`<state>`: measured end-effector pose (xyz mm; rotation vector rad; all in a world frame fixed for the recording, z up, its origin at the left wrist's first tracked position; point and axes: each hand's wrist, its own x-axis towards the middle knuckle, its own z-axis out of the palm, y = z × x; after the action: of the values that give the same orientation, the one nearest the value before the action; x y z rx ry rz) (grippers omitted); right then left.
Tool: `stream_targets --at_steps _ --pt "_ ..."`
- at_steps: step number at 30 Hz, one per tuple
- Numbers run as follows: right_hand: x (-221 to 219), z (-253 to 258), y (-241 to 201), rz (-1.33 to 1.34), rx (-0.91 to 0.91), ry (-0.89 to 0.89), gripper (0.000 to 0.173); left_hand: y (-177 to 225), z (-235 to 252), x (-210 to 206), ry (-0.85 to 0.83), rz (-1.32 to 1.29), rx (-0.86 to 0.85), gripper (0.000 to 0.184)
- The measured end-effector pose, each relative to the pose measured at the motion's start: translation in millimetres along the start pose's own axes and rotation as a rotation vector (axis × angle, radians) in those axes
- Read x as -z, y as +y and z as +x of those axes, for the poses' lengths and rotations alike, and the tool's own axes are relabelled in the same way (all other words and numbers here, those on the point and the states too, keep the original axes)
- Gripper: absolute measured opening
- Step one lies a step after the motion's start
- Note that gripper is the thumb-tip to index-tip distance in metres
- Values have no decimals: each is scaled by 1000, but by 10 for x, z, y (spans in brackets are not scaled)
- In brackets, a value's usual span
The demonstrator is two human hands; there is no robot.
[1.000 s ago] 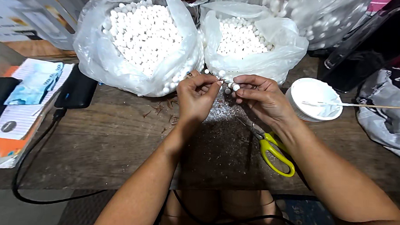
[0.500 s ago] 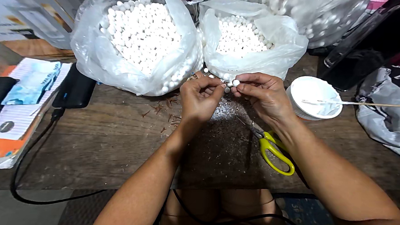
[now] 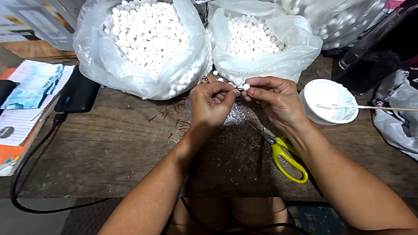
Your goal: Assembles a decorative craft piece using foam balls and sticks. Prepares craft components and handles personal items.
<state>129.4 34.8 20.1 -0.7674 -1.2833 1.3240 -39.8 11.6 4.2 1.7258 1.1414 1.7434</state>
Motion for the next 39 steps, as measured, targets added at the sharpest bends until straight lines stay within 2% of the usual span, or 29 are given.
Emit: stream_targets --at_steps 10,21,27,39 --pt "6 -2 -6 -95 47 -1 20 -11 -29 11 -16 186 -144 8" --pt "8 -28 -37 -287 153 -51 21 -10 -39 3 14 203 -156 9" --pt "9 -31 -28 -309 164 -59 16 -20 -50 -23 35 200 -204 10" --pt "-43 -58 -38 -230 143 -45 13 7 -53 -43 43 120 -176 8"
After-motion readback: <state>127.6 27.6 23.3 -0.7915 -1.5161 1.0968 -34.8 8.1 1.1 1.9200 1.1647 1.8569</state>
